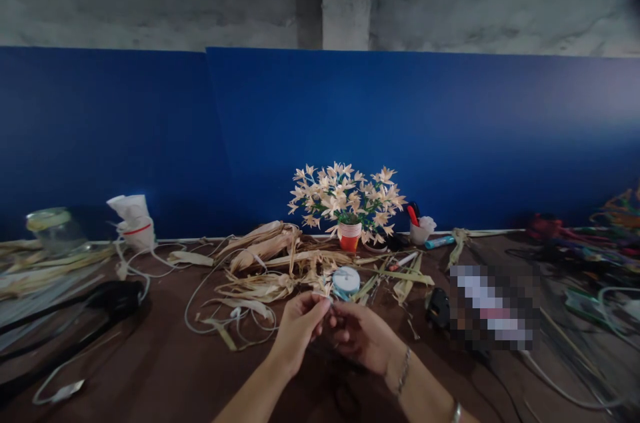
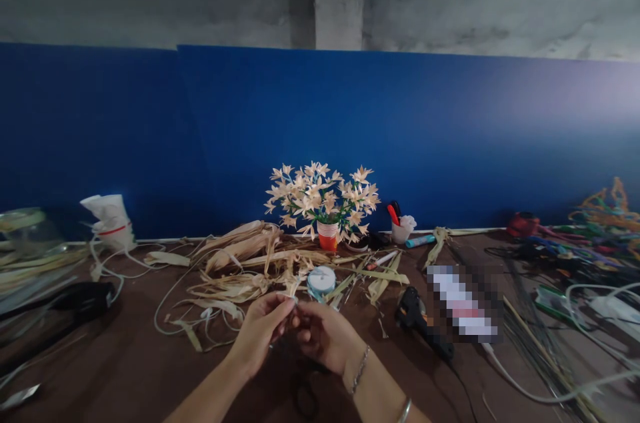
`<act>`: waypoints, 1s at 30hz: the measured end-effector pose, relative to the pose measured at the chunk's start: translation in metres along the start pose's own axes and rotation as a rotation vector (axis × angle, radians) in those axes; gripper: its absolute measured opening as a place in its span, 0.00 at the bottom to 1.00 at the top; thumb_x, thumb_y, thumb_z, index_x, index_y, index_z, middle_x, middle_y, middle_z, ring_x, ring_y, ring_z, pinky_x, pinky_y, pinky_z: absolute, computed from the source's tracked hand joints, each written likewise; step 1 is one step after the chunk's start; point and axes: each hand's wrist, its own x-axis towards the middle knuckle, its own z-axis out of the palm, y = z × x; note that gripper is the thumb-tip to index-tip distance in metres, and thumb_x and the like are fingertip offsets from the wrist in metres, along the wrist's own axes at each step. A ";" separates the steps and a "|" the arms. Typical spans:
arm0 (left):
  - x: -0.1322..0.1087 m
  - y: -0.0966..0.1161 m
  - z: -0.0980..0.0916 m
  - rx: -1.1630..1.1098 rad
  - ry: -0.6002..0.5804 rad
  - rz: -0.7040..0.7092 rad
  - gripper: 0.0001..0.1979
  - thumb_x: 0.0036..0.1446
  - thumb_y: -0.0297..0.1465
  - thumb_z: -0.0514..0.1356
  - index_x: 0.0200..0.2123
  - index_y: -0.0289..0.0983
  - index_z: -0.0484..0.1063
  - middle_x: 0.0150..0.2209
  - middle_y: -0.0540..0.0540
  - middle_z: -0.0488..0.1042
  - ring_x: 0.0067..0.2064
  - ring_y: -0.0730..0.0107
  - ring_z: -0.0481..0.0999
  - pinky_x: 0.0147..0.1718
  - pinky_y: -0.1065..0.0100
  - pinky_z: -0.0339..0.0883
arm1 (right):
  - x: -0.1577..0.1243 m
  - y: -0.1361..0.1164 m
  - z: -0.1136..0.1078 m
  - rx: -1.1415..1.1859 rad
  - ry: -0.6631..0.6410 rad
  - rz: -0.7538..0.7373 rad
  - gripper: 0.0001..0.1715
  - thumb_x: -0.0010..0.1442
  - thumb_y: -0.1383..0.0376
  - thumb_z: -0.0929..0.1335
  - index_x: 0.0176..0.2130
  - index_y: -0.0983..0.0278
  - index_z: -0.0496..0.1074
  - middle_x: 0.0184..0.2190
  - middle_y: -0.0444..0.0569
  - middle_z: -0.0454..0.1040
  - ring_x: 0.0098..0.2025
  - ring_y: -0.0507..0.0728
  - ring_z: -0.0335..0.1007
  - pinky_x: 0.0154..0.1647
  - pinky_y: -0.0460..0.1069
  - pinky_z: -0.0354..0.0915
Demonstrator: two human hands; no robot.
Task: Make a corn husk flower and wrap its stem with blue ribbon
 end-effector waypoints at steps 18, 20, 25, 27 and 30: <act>0.001 -0.004 0.002 -0.108 0.077 0.031 0.13 0.41 0.38 0.61 0.21 0.35 0.64 0.15 0.57 0.59 0.16 0.83 0.55 0.16 0.78 0.47 | 0.004 0.010 0.010 -0.175 0.214 -0.439 0.09 0.40 0.67 0.69 0.19 0.67 0.64 0.13 0.39 0.61 0.15 0.44 0.51 0.15 0.40 0.44; 0.001 -0.005 0.004 -0.133 0.087 0.035 0.13 0.41 0.38 0.61 0.21 0.34 0.64 0.17 0.56 0.61 0.17 0.82 0.57 0.17 0.78 0.49 | 0.006 0.012 0.011 -0.232 0.260 -0.505 0.10 0.41 0.67 0.69 0.19 0.67 0.63 0.13 0.38 0.60 0.15 0.44 0.50 0.16 0.41 0.45; -0.003 -0.006 0.008 -0.093 0.149 0.067 0.12 0.42 0.38 0.60 0.22 0.33 0.66 0.18 0.54 0.64 0.21 0.79 0.61 0.20 0.77 0.54 | 0.010 0.017 0.009 -0.567 0.461 -0.754 0.06 0.43 0.66 0.67 0.20 0.66 0.65 0.15 0.40 0.63 0.18 0.48 0.55 0.19 0.43 0.53; -0.004 -0.006 0.010 -0.095 0.170 0.065 0.12 0.41 0.38 0.61 0.22 0.33 0.67 0.18 0.54 0.65 0.21 0.78 0.61 0.20 0.77 0.54 | 0.010 0.018 0.009 -0.755 0.523 -0.877 0.05 0.46 0.67 0.65 0.21 0.66 0.66 0.18 0.42 0.66 0.22 0.50 0.59 0.23 0.44 0.56; -0.003 -0.008 0.011 -0.148 0.170 0.040 0.12 0.41 0.37 0.61 0.22 0.33 0.67 0.19 0.53 0.66 0.21 0.78 0.63 0.21 0.76 0.55 | 0.007 0.018 0.010 -0.948 0.567 -1.009 0.06 0.48 0.68 0.64 0.22 0.65 0.66 0.21 0.44 0.66 0.25 0.51 0.61 0.27 0.44 0.58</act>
